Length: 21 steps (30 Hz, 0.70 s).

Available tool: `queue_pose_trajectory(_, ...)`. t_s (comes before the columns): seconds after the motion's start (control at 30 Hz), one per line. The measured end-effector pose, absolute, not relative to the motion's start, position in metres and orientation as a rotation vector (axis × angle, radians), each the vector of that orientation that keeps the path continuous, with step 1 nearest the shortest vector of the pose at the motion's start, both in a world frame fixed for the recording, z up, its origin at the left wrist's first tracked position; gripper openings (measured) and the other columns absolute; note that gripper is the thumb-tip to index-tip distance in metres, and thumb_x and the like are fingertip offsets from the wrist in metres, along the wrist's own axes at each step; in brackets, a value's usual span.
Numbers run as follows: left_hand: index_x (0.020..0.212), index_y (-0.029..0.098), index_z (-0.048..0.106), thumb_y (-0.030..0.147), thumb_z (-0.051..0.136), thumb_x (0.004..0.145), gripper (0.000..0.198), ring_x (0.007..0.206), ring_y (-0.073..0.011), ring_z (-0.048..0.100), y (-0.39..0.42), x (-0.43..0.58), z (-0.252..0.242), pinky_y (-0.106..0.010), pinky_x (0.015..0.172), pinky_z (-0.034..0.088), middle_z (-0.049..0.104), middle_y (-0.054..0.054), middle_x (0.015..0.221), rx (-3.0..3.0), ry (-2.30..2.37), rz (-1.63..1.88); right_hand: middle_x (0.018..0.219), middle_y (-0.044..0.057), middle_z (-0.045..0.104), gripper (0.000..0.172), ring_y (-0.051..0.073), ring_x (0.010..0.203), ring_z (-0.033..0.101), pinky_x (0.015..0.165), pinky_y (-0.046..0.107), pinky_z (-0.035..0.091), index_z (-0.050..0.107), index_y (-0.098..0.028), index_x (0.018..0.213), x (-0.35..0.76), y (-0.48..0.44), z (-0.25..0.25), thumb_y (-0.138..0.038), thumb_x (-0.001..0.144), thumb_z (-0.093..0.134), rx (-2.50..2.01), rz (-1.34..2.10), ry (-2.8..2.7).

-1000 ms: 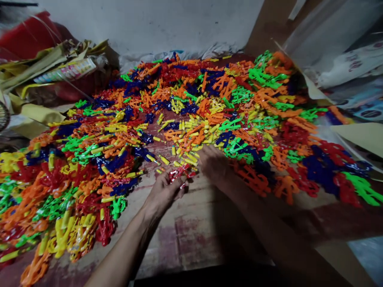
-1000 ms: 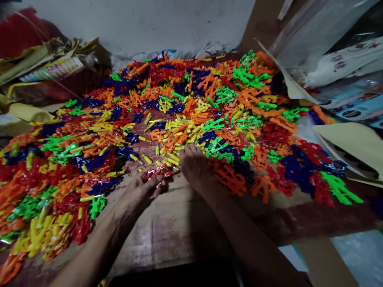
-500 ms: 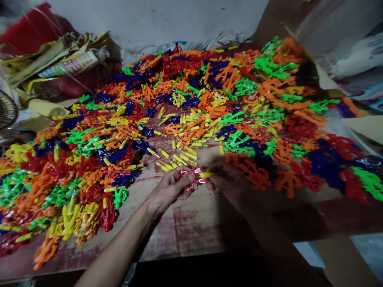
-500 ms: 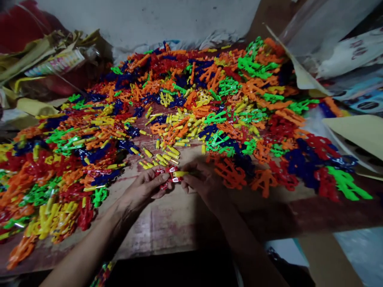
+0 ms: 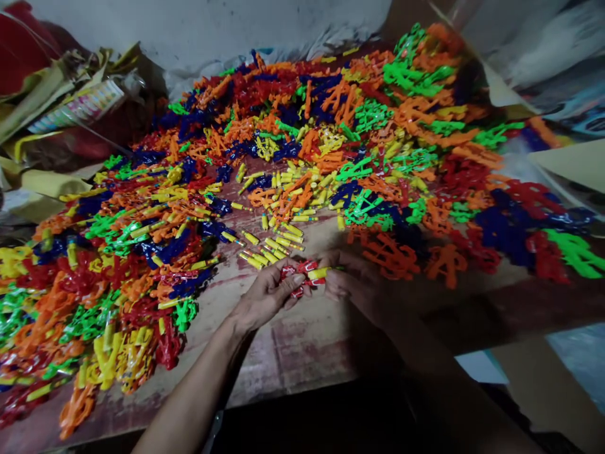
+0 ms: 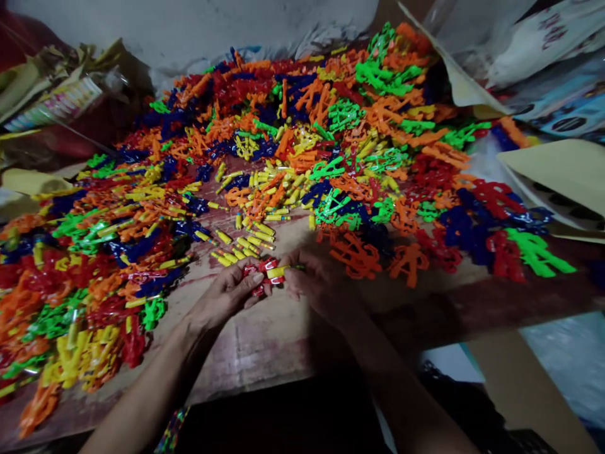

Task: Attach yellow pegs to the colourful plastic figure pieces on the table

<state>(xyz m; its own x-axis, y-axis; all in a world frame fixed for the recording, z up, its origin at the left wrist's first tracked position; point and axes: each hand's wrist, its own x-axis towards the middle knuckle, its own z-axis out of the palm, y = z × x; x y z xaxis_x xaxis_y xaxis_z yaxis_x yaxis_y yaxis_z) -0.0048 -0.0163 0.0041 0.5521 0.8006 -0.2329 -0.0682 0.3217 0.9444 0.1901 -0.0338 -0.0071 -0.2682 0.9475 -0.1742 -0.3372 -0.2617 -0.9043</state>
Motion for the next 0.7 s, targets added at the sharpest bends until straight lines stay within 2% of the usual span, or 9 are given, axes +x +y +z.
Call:
queue_pose_trajectory(0.13,0.095,0.015,0.057,0.047,0.064,0.092,0.034,0.051,-0.0052,0.041,-0.0167,-0.0089,0.0016,-0.021,0.048,0.026,0.066,-0.003,0.079,1.050,0.755,0.678,0.058,-0.008,0.044,0.016,0.006,0.049,0.031,0.051,0.025,0.031,0.061,-0.020,0.086,0.1877,-0.0314,-0.0076,-0.033,0.083,0.069,-0.905,1.755,-0.889)
queue_pose_trajectory(0.23,0.094,0.015,0.056,0.049,0.063,0.092,0.035,0.051,-0.0056,0.041,-0.0169,-0.0102,0.0000,-0.020,0.048,0.026,0.065,-0.003,0.078,1.020,0.749,0.687,0.055,-0.010,0.039,0.019,0.006,0.047,0.027,0.048,0.023,0.029,0.061,-0.020,0.087,0.1864,-0.0305,-0.0092,-0.032,0.080,0.073,-0.934,1.735,-0.828)
queue_pose_trajectory(0.4,0.090,0.016,0.055,0.055,0.067,0.088,0.041,0.054,-0.0065,0.043,-0.0177,-0.0108,0.0002,-0.019,0.048,0.027,0.065,-0.003,0.076,1.008,0.806,0.620,0.051,-0.012,0.034,0.024,0.005,0.045,0.022,0.045,0.022,0.027,0.057,-0.020,0.085,0.1851,-0.0311,-0.0101,-0.037,0.078,0.074,-0.931,1.837,-0.811)
queue_pose_trajectory(0.6,0.091,0.016,0.055,0.052,0.066,0.089,0.038,0.053,-0.0062,0.042,-0.0189,-0.0104,-0.0018,-0.018,0.047,0.027,0.066,-0.003,0.076,0.994,0.771,0.600,0.049,-0.014,0.028,0.029,0.004,0.044,0.017,0.045,0.019,0.024,0.051,-0.021,0.083,0.1883,-0.0310,-0.0041,-0.039,0.081,0.072,-0.885,2.061,-0.748)
queue_pose_trajectory(0.7,0.090,0.016,0.055,0.054,0.067,0.087,0.040,0.051,-0.0058,0.043,-0.0196,-0.0092,-0.0006,-0.018,0.046,0.027,0.066,-0.003,0.077,0.983,0.792,0.601,0.051,-0.014,0.026,0.032,0.005,0.045,0.019,0.045,0.020,0.026,0.051,-0.021,0.084,0.1885,-0.0307,-0.0040,-0.045,0.079,0.072,-0.941,2.012,-0.846)
